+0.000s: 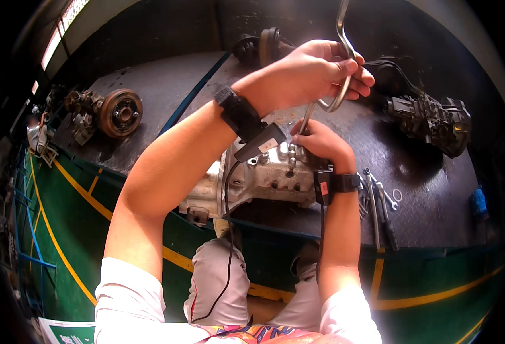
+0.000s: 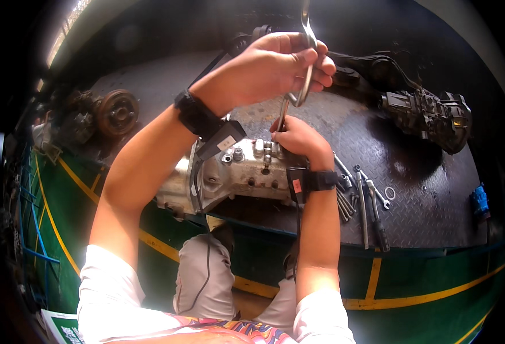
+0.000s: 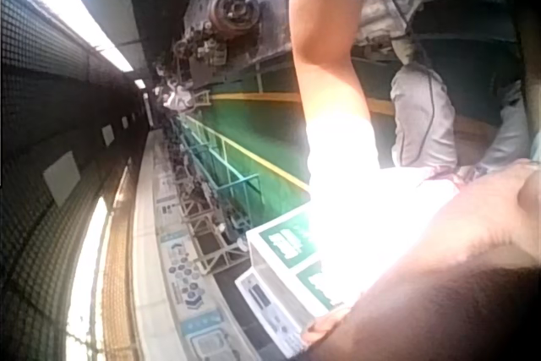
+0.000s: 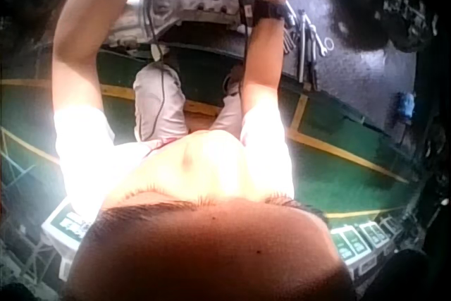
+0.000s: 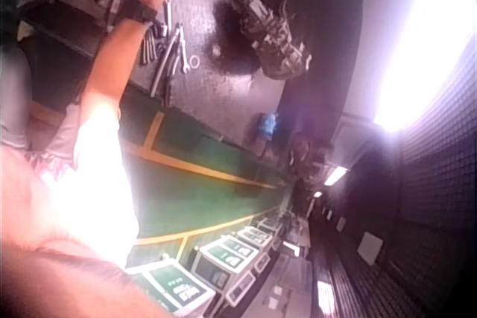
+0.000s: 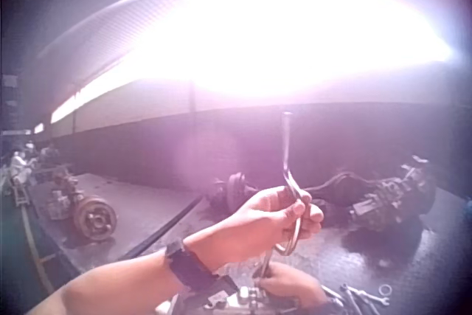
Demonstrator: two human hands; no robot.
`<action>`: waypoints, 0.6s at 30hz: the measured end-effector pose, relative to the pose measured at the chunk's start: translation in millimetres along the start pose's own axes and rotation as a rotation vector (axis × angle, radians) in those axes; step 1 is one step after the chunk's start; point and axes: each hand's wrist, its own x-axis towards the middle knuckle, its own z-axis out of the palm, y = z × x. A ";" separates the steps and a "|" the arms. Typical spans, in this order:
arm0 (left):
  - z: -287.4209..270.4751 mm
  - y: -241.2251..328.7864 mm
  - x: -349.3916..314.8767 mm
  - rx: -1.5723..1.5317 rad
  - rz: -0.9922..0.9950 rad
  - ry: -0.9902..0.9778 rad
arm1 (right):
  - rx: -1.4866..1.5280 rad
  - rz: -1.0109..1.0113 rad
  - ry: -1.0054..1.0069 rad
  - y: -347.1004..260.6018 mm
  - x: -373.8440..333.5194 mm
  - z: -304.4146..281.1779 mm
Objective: The person disassembles a metal mechanical housing on a workbench by using a socket extension and a speed handle to loosen and remove bolts from the casing.
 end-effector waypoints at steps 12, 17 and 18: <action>2.4 -23.4 9.7 0.134 0.185 0.216 | -0.049 -0.033 0.007 -12.2 -5.2 5.1; -1.0 -20.8 12.8 0.220 0.195 0.160 | -0.174 -0.052 0.123 -24.3 -10.0 7.2; -0.3 -21.0 12.9 0.220 0.189 0.155 | -0.250 -0.023 0.199 -29.4 -11.5 9.9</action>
